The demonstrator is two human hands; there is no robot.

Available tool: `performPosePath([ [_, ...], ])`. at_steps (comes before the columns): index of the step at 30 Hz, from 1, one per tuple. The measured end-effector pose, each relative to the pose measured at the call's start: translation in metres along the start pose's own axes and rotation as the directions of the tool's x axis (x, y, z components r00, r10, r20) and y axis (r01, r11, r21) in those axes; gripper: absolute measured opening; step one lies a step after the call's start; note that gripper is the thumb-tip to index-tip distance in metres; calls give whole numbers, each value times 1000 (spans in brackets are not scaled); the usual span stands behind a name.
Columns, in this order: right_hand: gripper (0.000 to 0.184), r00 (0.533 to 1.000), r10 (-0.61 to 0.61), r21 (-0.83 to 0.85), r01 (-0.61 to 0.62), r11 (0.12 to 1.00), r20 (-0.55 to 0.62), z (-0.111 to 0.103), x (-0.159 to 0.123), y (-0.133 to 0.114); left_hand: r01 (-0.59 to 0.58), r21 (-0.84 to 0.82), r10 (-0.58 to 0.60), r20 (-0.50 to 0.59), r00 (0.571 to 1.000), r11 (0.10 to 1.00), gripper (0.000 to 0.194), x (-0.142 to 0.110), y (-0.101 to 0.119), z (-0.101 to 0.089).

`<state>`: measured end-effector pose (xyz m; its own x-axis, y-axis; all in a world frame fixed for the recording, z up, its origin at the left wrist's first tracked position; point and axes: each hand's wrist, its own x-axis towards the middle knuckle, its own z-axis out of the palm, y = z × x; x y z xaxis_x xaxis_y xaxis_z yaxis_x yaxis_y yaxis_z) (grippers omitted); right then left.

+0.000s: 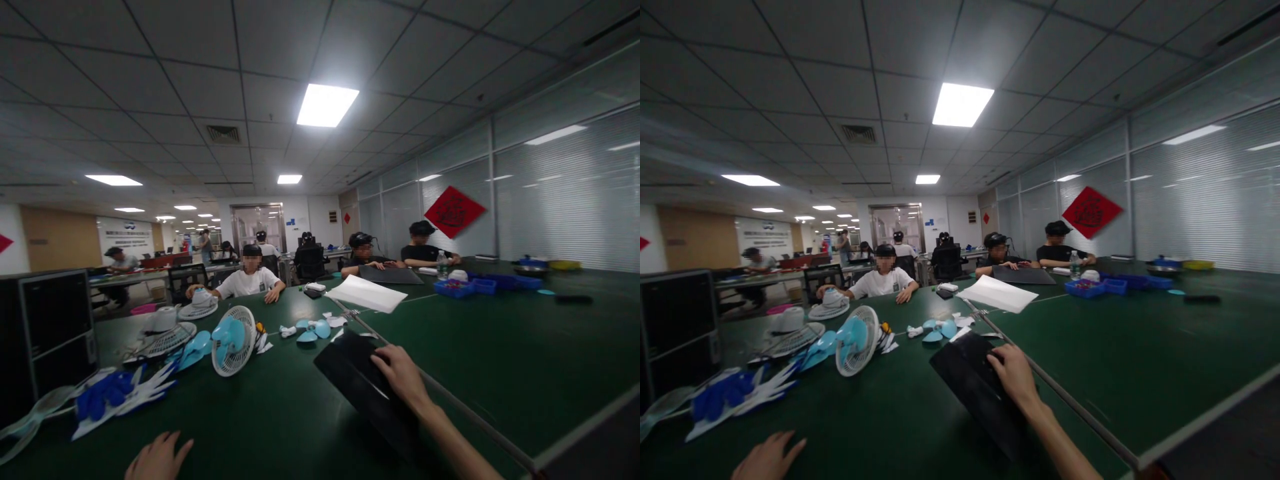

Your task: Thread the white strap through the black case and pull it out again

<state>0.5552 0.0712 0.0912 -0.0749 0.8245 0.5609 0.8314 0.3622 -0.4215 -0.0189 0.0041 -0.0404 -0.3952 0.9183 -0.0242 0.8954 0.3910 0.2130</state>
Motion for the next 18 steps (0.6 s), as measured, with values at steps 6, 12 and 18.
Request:
performPosePath([
  [6, 24, 923, -267, 179, 224, 958, 275, 67, 1, -78, 7, 47, -7, 5, 1000, 999, 62, -25, 23, -21],
  [12, 20, 800, -418, 257, 335, 907, 431, 118, -9, -117, 39, 92, -26, -136, 990, 995, 56, -44, 41, -28],
  [18, 19, 724, -494, 342, 364, 866, 482, 135, -20, -133, 18, 70, -5, -178, 984, 997, 56, -48, 50, -27],
])
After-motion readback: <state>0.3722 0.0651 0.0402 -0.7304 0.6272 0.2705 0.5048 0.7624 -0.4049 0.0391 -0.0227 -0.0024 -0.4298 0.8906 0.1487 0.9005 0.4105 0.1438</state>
